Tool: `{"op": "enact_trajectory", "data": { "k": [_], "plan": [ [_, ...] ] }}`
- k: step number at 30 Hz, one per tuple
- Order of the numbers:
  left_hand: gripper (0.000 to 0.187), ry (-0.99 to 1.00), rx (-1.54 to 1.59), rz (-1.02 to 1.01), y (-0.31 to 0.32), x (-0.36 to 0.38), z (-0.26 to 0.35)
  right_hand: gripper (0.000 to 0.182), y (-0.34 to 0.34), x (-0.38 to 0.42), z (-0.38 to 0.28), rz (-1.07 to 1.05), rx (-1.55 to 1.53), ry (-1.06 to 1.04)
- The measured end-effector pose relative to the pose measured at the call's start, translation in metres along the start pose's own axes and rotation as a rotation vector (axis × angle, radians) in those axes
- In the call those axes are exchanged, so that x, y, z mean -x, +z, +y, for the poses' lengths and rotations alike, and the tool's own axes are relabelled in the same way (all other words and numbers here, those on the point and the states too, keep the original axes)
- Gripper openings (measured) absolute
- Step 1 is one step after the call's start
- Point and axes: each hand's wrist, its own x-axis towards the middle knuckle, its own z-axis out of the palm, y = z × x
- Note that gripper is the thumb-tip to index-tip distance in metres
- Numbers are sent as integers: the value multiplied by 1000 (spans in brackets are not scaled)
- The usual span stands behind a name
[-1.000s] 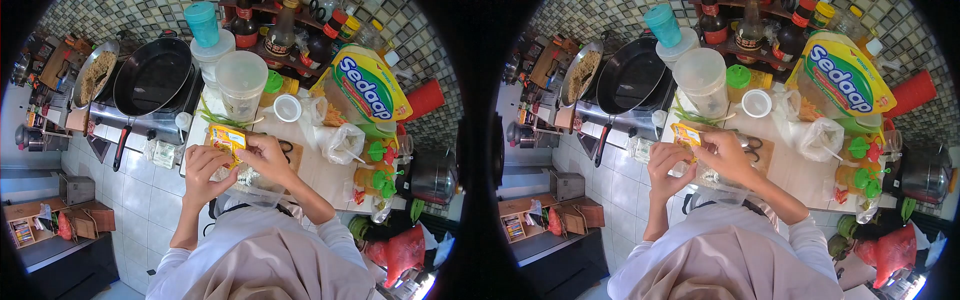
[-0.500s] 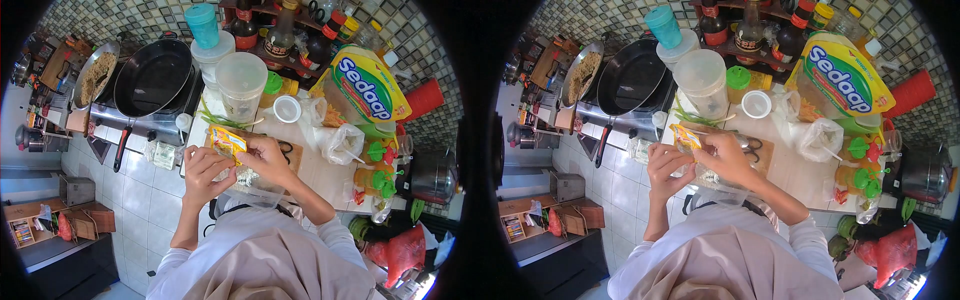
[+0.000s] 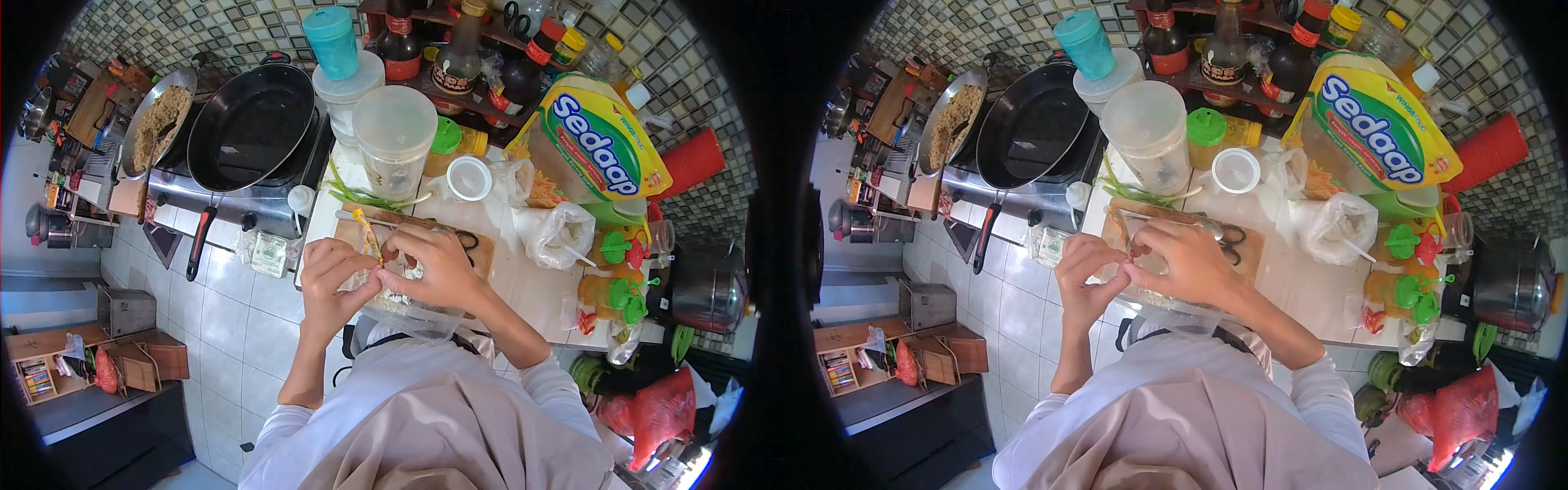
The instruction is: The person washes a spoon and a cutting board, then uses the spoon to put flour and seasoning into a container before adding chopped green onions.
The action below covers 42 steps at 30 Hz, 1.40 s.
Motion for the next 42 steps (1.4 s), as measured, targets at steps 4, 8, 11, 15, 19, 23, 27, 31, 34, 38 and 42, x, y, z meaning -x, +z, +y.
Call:
{"op": "enact_trajectory", "data": {
  "k": [4, 8, 11, 15, 19, 23, 27, 31, 34, 38, 42],
  "plan": [
    [18, -11, 23, -21, -2, -1, 1, 22, 3, 1, 8, 53, -8, -88],
    [17, 6, 15, -29, -3, -2, 2, 16, 4, 2, 6, 97, 27, -106],
    [17, 28, 1, -23, -1, -2, 3, 12, 8, 4, 3, 155, 53, -98],
    [19, 60, -33, -12, 1, -1, 3, 9, 14, 4, 2, 287, 182, -166],
    [20, 68, -50, 3, 2, 0, 0, 11, 17, 3, 5, 294, 233, -168],
    [21, 39, -31, 31, 3, 2, 0, 11, 18, 2, 7, 250, 136, -134],
    [21, 25, -57, 79, 5, 3, 1, 12, 22, 1, 8, 302, 90, -108],
    [21, 37, -65, 111, 8, 3, 2, 14, 21, 1, 9, 321, 79, -111],
    [20, 51, -75, 166, 11, 3, 2, 13, 22, 1, 7, 346, 79, -107],
    [19, 10, -90, 217, 14, 6, 3, 11, 29, 3, 8, 362, -17, -36],
    [16, 8, -79, 188, 11, 3, 4, 11, 30, 4, 9, 371, -83, 9]
  ]
}}
